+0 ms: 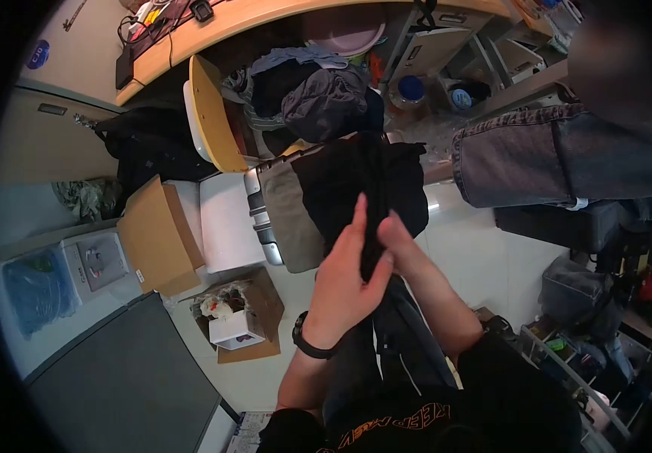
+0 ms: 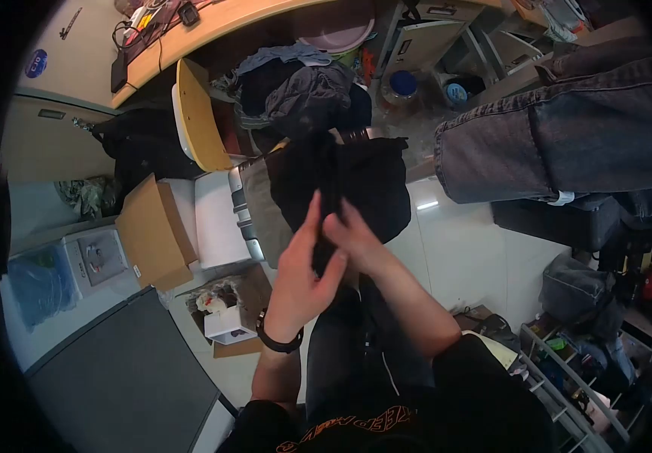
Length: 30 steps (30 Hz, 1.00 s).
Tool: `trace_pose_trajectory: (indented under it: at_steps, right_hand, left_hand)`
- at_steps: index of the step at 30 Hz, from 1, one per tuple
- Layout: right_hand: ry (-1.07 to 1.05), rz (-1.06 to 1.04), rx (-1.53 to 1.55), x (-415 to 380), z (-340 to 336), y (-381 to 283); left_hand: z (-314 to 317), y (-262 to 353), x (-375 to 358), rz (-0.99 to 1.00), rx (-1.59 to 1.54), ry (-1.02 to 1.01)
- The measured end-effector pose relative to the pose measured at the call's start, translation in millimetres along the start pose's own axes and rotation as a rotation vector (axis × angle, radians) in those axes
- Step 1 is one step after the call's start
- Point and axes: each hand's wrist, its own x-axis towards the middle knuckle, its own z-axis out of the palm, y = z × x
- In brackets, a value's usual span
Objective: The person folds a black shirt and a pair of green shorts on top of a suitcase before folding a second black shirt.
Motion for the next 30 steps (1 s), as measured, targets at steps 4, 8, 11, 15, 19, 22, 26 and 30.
trace_pose_trajectory:
  at_steps: [4, 8, 11, 15, 19, 22, 26, 30]
  right_hand:
    - [0.266, 0.090, 0.160, 3, -72, -35]
    - [0.416, 0.084, 0.099, 7, -112, -15]
    - [0.368, 0.065, 0.034, 0, -134, -9]
    - [0.346, 0.062, -0.104, -8, -147, -15]
    - [0.345, -0.036, -0.134, -12, -157, -28]
    - [0.458, -0.186, -0.355, -9, -205, -19]
    - [0.580, 0.004, -0.320, 15, -231, -2]
    - [0.561, -0.082, -0.287, 30, -241, 10]
  left_hand:
    - [-5, -50, 61, 0.221, 0.144, -0.371]
    - [-16, -160, 140, 0.268, 0.471, -0.360]
    - [-34, -157, 166, 0.113, 0.521, -0.595]
    - [-48, -151, 188, 0.053, 0.623, -0.777]
    - [-52, -166, 209, -0.053, 0.240, -0.940]
    - [-46, -173, 214, -0.326, 0.398, -0.798]
    - [-15, -177, 199, 0.095, 0.629, -0.558]
    - [-9, -175, 183, 0.132, 0.798, -0.380]
